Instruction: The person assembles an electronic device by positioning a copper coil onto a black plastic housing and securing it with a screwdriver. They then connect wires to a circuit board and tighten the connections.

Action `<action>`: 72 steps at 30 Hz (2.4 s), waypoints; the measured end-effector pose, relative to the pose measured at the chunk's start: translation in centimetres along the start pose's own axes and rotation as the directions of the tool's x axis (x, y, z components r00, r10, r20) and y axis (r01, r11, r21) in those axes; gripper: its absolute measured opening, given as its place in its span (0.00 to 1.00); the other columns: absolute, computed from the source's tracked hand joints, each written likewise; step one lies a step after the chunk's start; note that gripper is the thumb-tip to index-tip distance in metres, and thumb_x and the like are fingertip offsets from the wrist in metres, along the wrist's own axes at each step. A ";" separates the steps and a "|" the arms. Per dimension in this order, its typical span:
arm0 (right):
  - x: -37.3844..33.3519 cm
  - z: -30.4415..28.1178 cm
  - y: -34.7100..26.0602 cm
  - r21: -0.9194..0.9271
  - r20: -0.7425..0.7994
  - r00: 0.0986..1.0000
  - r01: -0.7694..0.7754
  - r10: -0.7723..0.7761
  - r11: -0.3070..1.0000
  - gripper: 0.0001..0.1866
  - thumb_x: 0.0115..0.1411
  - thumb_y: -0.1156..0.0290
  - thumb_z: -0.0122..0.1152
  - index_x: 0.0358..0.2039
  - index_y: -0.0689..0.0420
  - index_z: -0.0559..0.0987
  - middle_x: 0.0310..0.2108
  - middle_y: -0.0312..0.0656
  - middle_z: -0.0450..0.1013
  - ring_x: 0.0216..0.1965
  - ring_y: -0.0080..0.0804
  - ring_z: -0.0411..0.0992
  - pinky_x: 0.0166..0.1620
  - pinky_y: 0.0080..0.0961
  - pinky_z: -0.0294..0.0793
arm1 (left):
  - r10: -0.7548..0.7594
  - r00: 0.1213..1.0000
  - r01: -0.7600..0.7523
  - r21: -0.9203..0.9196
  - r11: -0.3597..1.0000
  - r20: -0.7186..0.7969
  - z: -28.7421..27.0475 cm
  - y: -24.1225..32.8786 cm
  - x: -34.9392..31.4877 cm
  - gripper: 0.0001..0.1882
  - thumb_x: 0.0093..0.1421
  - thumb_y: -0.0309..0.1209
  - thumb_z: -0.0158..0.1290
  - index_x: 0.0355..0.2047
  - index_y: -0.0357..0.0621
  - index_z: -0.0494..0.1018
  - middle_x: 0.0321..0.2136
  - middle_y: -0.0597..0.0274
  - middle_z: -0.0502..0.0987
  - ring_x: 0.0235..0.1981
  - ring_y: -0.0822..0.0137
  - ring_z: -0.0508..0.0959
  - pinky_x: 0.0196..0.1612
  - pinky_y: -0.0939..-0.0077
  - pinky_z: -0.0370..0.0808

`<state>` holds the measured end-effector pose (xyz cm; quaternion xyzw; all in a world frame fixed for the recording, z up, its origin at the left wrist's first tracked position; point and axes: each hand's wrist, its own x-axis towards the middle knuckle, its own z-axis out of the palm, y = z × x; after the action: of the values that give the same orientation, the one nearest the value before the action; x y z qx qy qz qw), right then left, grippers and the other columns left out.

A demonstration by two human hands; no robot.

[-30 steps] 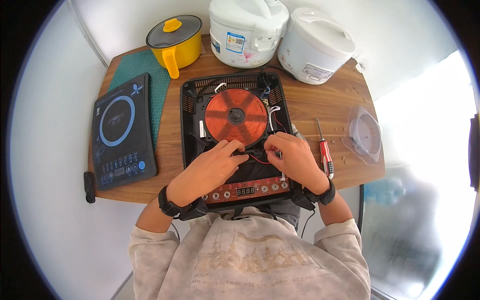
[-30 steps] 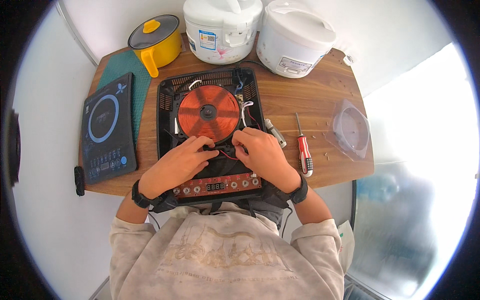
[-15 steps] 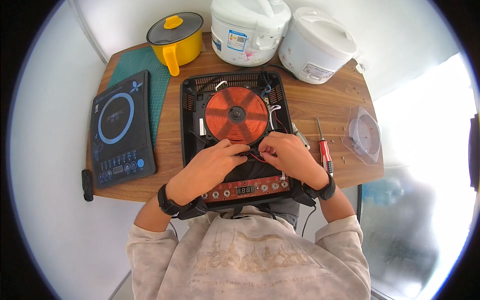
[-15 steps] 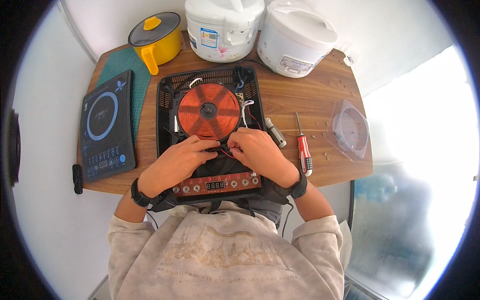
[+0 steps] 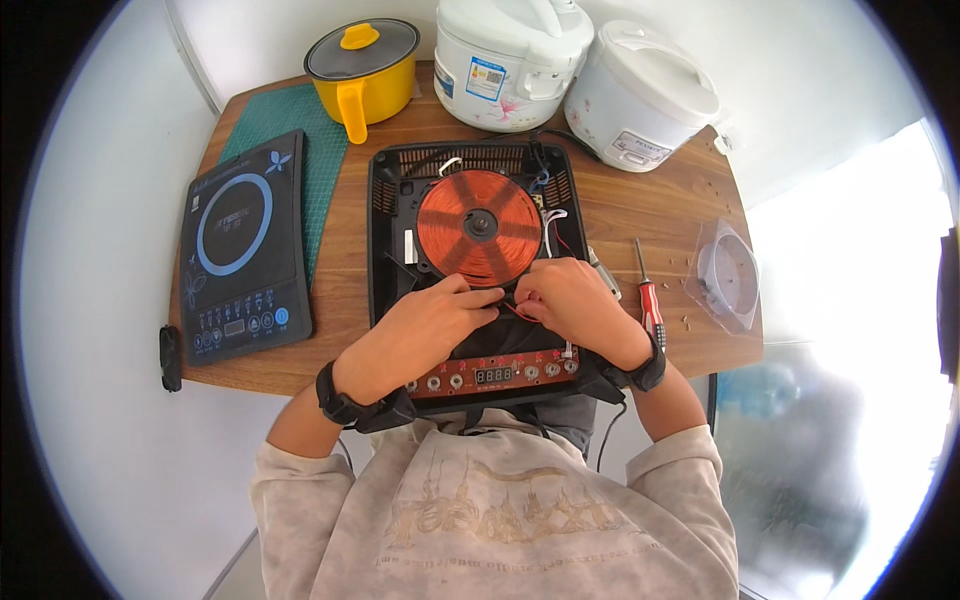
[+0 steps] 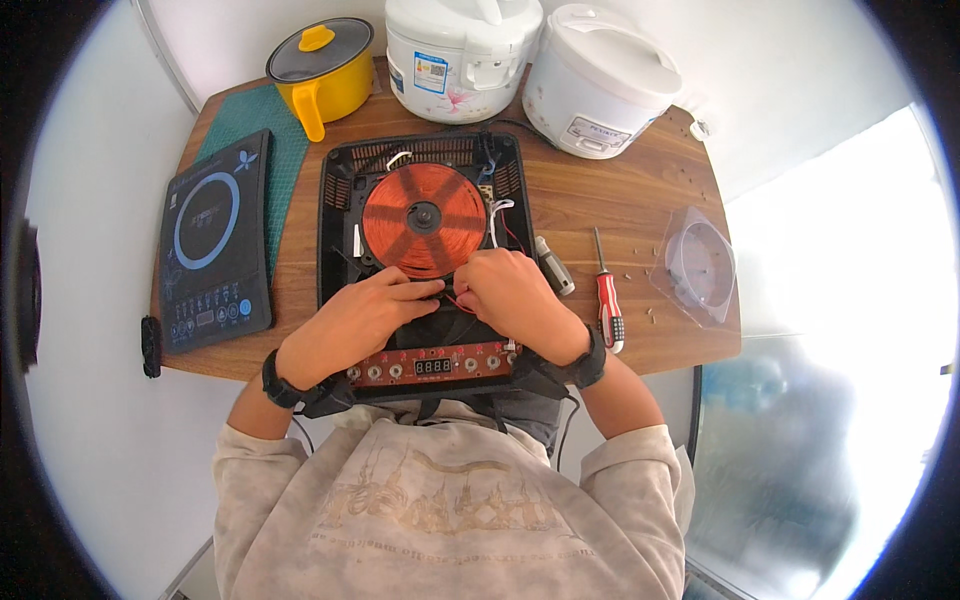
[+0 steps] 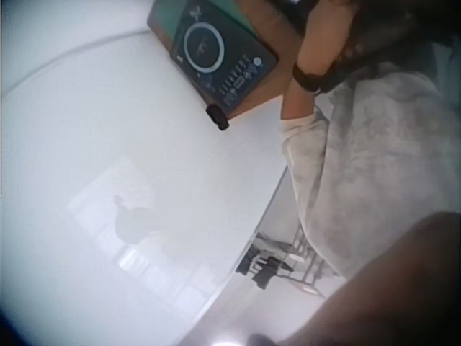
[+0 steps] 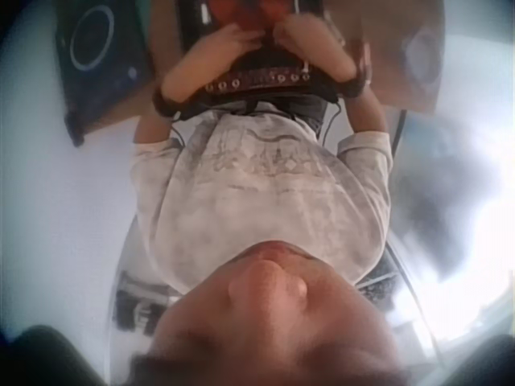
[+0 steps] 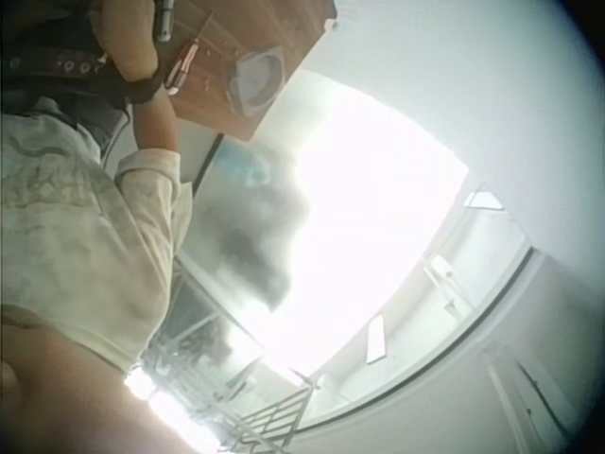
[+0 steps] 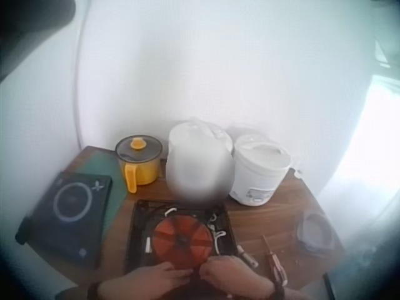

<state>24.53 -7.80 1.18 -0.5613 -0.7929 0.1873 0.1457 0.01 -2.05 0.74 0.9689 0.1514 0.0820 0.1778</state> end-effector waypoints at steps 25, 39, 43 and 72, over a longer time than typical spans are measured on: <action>-0.1 0.0 -0.3 -0.017 0.020 0.999 -0.030 0.030 0.999 0.04 0.54 0.74 0.69 0.32 0.56 0.86 0.32 0.42 0.79 0.38 0.47 0.79 0.42 0.40 0.77 | 0.001 1.000 -0.003 -0.078 0.997 -0.022 0.1 -0.5 -0.6 0.27 0.51 0.17 0.55 0.54 0.40 0.80 0.62 0.62 0.75 0.55 0.59 0.76 0.58 0.68 0.77; -0.7 -0.6 -0.7 0.147 -0.080 0.996 -0.030 0.042 0.989 0.11 0.57 0.74 0.67 0.41 0.58 0.83 0.38 0.46 0.80 0.40 0.51 0.79 0.46 0.45 0.77 | -0.005 1.000 0.002 -0.192 0.981 -0.017 -1.5 -0.5 -0.1 0.15 0.63 0.26 0.57 0.50 0.40 0.81 0.51 0.56 0.81 0.49 0.53 0.81 0.55 0.62 0.78; -1.8 -2.2 -1.1 0.134 -0.201 0.971 -0.102 0.128 0.986 0.09 0.58 0.74 0.66 0.40 0.57 0.82 0.39 0.44 0.79 0.38 0.50 0.79 0.42 0.43 0.77 | -0.004 0.998 0.015 -0.185 0.983 0.061 -2.9 -0.4 2.0 0.12 0.63 0.28 0.57 0.46 0.40 0.81 0.43 0.55 0.82 0.46 0.52 0.81 0.51 0.60 0.78; -16.5 2.0 3.4 0.141 -0.471 0.525 -0.748 0.709 0.648 0.27 0.60 0.61 0.70 0.57 0.55 0.71 0.48 0.49 0.74 0.47 0.55 0.76 0.47 0.46 0.76 | 0.172 0.916 -0.013 -0.404 0.914 0.361 -1.2 -4.6 10.6 0.05 0.57 0.29 0.63 0.33 0.43 0.84 0.26 0.61 0.80 0.31 0.63 0.81 0.35 0.67 0.76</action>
<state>31.86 -22.60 -2.48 -0.8735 -0.4280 0.0520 0.2260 8.56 5.81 1.25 0.9160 0.0464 -0.0749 0.3913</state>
